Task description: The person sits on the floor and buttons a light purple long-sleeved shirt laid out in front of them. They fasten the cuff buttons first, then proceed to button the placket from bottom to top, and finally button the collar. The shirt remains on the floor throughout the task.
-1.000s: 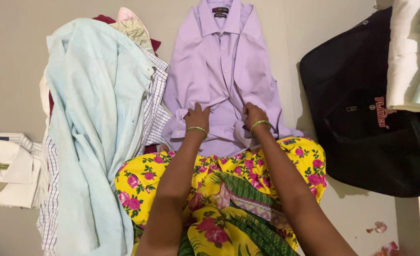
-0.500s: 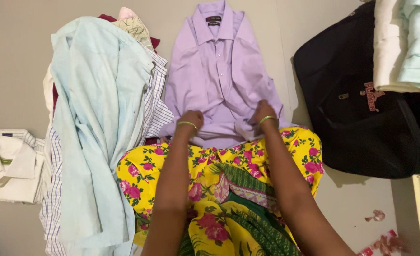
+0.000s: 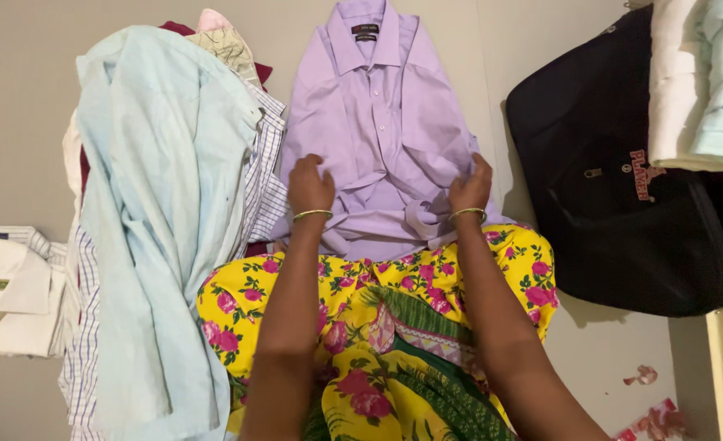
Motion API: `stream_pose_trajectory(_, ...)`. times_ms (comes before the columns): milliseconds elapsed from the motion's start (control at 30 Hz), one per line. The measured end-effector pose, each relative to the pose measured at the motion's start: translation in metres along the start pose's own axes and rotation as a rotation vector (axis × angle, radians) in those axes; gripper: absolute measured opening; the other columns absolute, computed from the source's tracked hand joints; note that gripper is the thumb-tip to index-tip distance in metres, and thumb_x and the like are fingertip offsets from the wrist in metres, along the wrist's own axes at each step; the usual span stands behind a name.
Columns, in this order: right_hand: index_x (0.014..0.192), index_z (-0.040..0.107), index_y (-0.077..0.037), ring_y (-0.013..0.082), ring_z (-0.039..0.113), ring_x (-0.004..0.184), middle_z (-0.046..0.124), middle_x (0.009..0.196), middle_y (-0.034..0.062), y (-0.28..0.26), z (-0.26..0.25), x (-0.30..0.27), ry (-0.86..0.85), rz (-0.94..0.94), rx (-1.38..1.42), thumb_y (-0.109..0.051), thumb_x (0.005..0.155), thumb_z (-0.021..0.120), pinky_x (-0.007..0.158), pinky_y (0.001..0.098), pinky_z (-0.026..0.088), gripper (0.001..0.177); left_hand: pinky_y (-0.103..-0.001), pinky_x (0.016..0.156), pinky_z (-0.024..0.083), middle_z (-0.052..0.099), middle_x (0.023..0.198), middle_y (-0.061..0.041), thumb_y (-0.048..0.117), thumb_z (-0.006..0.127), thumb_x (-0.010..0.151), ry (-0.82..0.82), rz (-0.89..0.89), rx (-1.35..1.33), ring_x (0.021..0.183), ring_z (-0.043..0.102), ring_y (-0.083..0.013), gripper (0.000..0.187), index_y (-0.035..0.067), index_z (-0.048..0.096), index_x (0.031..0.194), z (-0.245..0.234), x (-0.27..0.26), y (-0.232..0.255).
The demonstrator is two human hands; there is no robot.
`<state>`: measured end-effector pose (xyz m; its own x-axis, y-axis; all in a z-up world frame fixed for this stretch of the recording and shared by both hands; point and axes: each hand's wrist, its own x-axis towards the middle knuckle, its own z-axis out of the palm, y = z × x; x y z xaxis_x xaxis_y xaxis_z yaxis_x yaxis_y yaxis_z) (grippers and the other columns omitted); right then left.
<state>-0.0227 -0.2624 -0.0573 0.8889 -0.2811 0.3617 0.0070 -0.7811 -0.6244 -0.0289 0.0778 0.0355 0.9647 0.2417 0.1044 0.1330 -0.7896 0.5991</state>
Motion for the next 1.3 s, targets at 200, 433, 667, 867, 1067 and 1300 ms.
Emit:
stream_pose_trajectory(200,0.136,0.058,-0.008,0.0311,0.068,0.111,0.065,0.131,0.0135,-0.062,0.014,0.007,-0.526,-0.027,0.362,-0.002,0.092,0.060,0.095,0.0362,0.056,0.044,-0.052,0.095,0.049,0.063,0.124,-0.013,0.019,0.072,0.082,-0.344,0.377,0.076,0.116,0.058,-0.0352,0.039,0.013,0.065,0.120,0.037,0.001,0.019)
stream_pose_trajectory(433,0.123,0.065,-0.006,0.0354,0.064,0.102,0.063,0.109,0.0158,-0.093,0.032,0.008,-0.970,-0.278,0.092,-0.009,0.085,0.070,0.088,0.0428,0.053,0.038,-0.059,0.091,0.047,0.052,0.143,-0.016,0.021,0.065,0.080,-0.604,0.482,0.527,0.123,0.052,-0.0355,0.050,0.014,0.061,0.129,0.075,-0.020,0.024)
stream_pose_trajectory(667,0.111,0.070,-0.007,0.0389,0.066,0.101,0.068,0.108,0.0183,-0.089,0.054,-0.006,-1.162,-0.271,0.095,-0.014,0.083,0.068,0.089,0.0455,0.054,0.029,-0.051,0.094,0.050,0.066,0.124,-0.013,0.027,0.058,0.097,-0.948,0.338,0.513,0.114,0.064,-0.0309,0.032,0.008,0.069,0.121,0.070,-0.015,0.041)
stream_pose_trajectory(867,0.111,0.071,-0.008,0.0402,0.067,0.101,0.072,0.107,0.0206,-0.096,0.055,-0.007,-1.380,-0.194,-0.004,-0.016,0.079,0.071,0.088,0.0472,0.054,0.033,-0.056,0.096,0.047,0.067,0.122,-0.014,0.025,0.060,0.092,-1.117,0.373,0.658,0.115,0.063,-0.0311,0.034,0.009,0.069,0.121,0.063,-0.009,0.059)
stream_pose_trajectory(1067,0.117,0.068,-0.011,0.0413,0.067,0.098,0.073,0.105,0.0201,-0.101,0.048,0.004,-1.336,-0.153,0.086,-0.018,0.085,0.066,0.086,0.0485,0.053,0.033,-0.061,0.095,0.045,0.071,0.116,-0.011,0.024,0.054,0.097,-1.120,0.231,0.527,0.110,0.067,-0.0301,0.031,0.013,0.064,0.124,0.055,0.006,0.061)
stream_pose_trajectory(1300,0.109,0.066,-0.009,0.0368,0.070,0.094,0.074,0.100,0.0171,-0.069,0.060,0.033,-0.971,-0.115,0.156,-0.013,0.090,0.066,0.083,0.0451,0.056,0.019,-0.051,0.079,0.055,0.073,0.102,-0.013,0.013,0.058,0.090,-0.611,0.113,0.142,0.094,0.071,-0.0350,0.019,0.009,0.064,0.107,0.068,0.018,0.049)
